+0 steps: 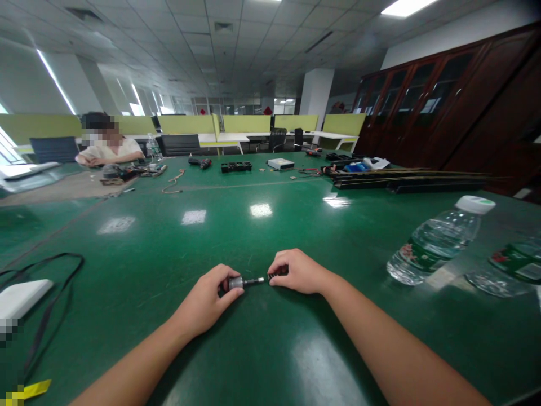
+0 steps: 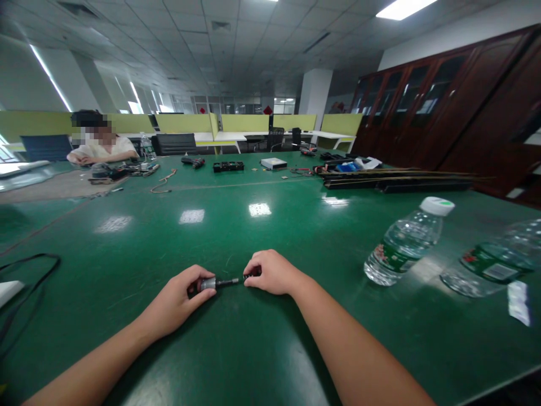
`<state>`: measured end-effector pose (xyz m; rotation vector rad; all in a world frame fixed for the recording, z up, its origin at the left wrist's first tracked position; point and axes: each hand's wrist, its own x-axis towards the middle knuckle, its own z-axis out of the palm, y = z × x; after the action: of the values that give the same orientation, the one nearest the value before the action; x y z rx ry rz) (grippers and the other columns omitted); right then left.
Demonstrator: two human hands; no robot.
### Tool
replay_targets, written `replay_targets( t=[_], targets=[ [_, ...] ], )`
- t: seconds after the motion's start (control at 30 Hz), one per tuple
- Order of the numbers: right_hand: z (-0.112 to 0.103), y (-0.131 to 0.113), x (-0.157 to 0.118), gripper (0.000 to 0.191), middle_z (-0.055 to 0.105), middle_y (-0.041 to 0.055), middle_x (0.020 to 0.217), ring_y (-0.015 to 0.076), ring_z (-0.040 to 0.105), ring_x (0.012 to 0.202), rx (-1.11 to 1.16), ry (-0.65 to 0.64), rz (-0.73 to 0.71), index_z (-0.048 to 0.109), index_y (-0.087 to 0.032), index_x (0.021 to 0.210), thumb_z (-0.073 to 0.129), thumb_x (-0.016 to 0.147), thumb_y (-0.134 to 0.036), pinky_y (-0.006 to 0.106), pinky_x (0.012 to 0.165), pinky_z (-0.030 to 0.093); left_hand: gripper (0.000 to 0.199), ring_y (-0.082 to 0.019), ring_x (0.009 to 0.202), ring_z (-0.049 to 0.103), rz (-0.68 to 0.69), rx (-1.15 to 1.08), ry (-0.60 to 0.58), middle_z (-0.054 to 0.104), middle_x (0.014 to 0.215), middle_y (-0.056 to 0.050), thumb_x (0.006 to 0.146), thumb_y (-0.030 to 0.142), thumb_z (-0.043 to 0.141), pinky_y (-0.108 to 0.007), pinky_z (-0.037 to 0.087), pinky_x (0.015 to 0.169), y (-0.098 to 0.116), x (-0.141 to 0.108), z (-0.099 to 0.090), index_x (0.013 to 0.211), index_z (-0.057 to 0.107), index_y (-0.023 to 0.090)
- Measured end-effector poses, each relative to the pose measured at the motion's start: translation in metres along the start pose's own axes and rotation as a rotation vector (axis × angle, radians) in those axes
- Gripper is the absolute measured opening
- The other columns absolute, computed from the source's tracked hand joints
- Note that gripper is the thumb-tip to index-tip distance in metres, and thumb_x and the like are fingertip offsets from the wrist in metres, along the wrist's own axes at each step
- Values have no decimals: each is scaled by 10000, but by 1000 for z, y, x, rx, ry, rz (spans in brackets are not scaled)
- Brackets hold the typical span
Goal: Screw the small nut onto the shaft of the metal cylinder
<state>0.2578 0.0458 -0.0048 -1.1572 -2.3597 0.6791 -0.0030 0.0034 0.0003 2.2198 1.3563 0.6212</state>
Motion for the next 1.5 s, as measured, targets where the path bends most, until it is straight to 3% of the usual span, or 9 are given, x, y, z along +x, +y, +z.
replay_targets(
  t=[0.2,0.37,0.5,0.73,1.1,1.5],
  targets=[
    [7,-4,2,142,679,17,804,133,599,712,12,14,-25,769,-207,889,756,754,-248,247,650,426,174,-178,755,567,-10,7,2,621,865,-9,873,316,618,-279,429,678,3,0,1,1009,639,211],
    [29,-16,9,269,688,6,795,123,607,702,181,79,16,727,-182,985,757,719,-159,234,667,461,165,-174,738,560,4,7,18,612,842,-7,850,290,629,-278,429,671,2,0,1,992,631,208],
    [39,-25,11,249,683,5,820,125,604,721,139,93,-45,719,-200,958,737,719,-131,243,701,463,223,-178,772,561,49,-9,11,616,893,-18,812,276,662,-281,441,686,1,0,0,1021,616,213],
    [36,-25,10,160,687,7,823,134,603,755,74,78,-96,720,-208,929,718,771,-181,253,728,444,191,-178,792,573,69,-6,-10,627,919,-32,889,324,577,-281,445,697,0,1,-1,1033,634,212],
    [35,-26,9,162,727,41,922,170,621,890,-10,51,-193,736,-206,997,651,863,-241,293,837,443,193,-180,768,585,38,4,-15,647,884,-18,839,322,631,-277,445,675,0,1,0,997,647,213],
    [33,-34,8,168,708,47,946,188,586,932,-74,38,-177,723,-207,1001,639,877,-283,330,851,411,185,-185,782,582,39,-12,-3,650,886,-23,830,308,635,-282,444,690,-1,2,1,989,651,214]
  ],
)
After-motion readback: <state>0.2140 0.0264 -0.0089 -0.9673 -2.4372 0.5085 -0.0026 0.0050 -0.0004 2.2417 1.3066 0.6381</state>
